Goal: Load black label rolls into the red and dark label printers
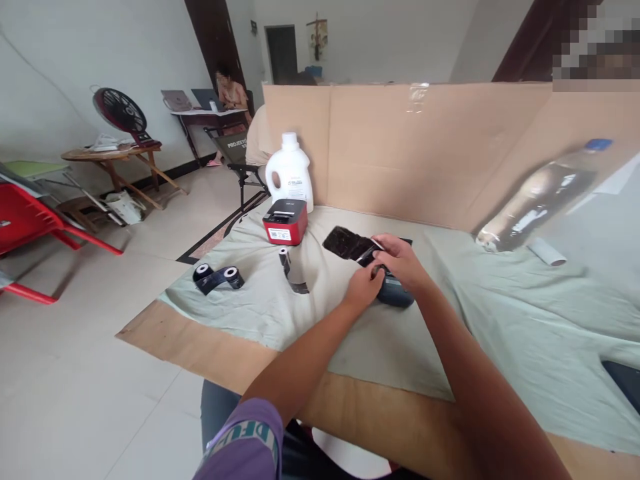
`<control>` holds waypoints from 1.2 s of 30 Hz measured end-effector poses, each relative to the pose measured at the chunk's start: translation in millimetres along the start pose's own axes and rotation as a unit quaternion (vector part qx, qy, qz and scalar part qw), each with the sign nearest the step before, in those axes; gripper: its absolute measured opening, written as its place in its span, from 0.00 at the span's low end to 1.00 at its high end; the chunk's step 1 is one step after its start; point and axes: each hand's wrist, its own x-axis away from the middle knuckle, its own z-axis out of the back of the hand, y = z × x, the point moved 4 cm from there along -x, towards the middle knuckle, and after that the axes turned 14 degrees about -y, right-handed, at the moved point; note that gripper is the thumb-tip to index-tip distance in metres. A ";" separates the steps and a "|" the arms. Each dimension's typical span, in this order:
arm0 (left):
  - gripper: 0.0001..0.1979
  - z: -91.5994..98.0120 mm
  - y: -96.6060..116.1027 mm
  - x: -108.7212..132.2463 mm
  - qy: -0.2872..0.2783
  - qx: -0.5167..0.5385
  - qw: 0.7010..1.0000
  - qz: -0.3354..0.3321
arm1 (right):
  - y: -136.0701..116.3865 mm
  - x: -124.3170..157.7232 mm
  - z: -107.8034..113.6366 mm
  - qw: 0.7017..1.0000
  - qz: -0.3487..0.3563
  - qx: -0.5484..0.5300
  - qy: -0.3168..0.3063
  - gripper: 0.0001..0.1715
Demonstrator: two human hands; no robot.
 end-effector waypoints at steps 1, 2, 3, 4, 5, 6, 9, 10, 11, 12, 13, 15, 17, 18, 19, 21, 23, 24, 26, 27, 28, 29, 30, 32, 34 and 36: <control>0.13 -1.8 -2.3 -0.4 -0.004 -0.007 1.000 -0.001 | 4.3 6.3 17.7 1.000 -0.009 -0.005 0.016 0.18; 0.14 -3.1 -4.9 -0.7 -0.003 -0.006 1.000 -0.003 | 9.1 11.5 33.6 0.999 -0.018 -0.009 0.027 0.22; 0.14 -4.0 -6.9 -0.9 0.001 0.006 1.000 -0.015 | 14.5 15.5 47.8 0.999 -0.027 -0.010 0.036 0.26; 0.13 -4.4 -8.3 -0.9 0.005 0.023 0.999 -0.035 | 20.1 18.3 60.3 0.998 -0.034 -0.005 0.043 0.30; 0.10 -4.6 -8.9 -0.7 0.006 0.042 0.997 -0.061 | 26.0 20.0 70.9 0.998 -0.039 0.006 0.050 0.33; 0.10 -4.8 -8.8 -0.3 0.003 0.058 0.994 -0.087 | 31.9 20.6 79.6 0.997 -0.044 0.025 0.055 0.35; 0.16 -5.7 -7.3 1.4 -0.015 0.061 0.992 -0.114 | 47.5 18.7 93.4 0.991 -0.049 0.110 0.052 0.26; 0.19 -5.5 -6.4 2.2 -0.010 0.054 0.993 -0.107 | 51.2 17.5 94.1 0.988 -0.048 0.144 0.041 0.21; 0.21 -5.3 -4.9 3.3 -0.003 0.049 0.993 -0.104 | 54.3 16.6 93.3 0.983 -0.048 0.177 0.029 0.16; 0.24 -5.2 -2.9 4.6 0.004 0.044 0.994 -0.103 | 56.8 16.0 91.6 0.977 -0.051 0.206 0.016 0.14; 0.25 -5.5 -0.8 6.0 0.007 0.038 0.994 -0.104 | 58.8 15.7 89.3 0.972 -0.056 0.228 0.002 0.13; 0.25 -6.8 2.8 8.3 -0.001 0.024 0.994 -0.109 | 62.0 15.8 84.3 0.963 -0.074 0.258 -0.020 0.14; 0.24 -7.6 4.6 9.7 -0.012 0.006 0.994 -0.112 | 65.0 16.0 79.4 0.953 -0.098 0.285 -0.041 0.15; 0.23 -7.5 5.1 10.2 -0.015 -0.004 0.993 -0.116 | 66.8 15.9 77.0 0.945 -0.112 0.302 -0.051 0.15; 0.22 -7.3 5.5 10.6 -0.016 -0.013 0.992 -0.123 | 68.7 15.7 74.6 0.937 -0.125 0.321 -0.059 0.15; 0.21 -6.7 6.5 11.3 -0.015 -0.033 0.989 -0.141 | 72.2 15.1 70.1 0.916 -0.147 0.366 -0.067 0.15; 0.20 -6.7 7.6 12.2 -0.016 -0.054 0.986 -0.158 | 73.9 14.6 65.8 0.893 -0.163 0.416 -0.058 0.15; 0.20 -6.9 8.2 12.7 -0.018 -0.061 0.984 -0.164 | 73.9 14.6 63.9 0.881 -0.170 0.438 -0.050 0.15; 0.18 -7.7 9.3 14.1 -0.021 -0.068 0.982 -0.175 | 72.3 15.2 60.9 0.860 -0.187 0.474 -0.030 0.14; 0.18 -8.0 9.9 14.9 -0.022 -0.069 0.981 -0.180 | 70.6 15.9 60.1 0.852 -0.195 0.486 -0.016 0.14; 0.17 -8.3 10.2 15.6 -0.024 -0.070 0.980 -0.184 | 68.5 16.7 60.0 0.844 -0.203 0.496 -0.001 0.13; 0.17 -8.5 10.4 16.2 -0.025 -0.070 0.980 -0.186 | 66.3 17.6 60.6 0.837 -0.214 0.503 0.017 0.14; 0.16 -8.6 10.5 16.7 -0.024 -0.071 0.979 -0.187 | 64.5 18.7 61.8 0.830 -0.227 0.508 0.033 0.15; 0.15 -8.6 10.2 17.1 -0.025 -0.072 0.979 -0.187 | 63.1 21.1 65.4 0.823 -0.264 0.500 0.057 0.20; 0.14 -8.4 10.3 17.1 -0.025 -0.069 0.979 -0.193 | 64.2 23.4 69.0 0.826 -0.301 0.471 0.070 0.24; 0.14 -8.2 10.6 17.0 -0.023 -0.062 0.977 -0.203 | 66.7 25.1 71.2 0.838 -0.328 0.429 0.081 0.28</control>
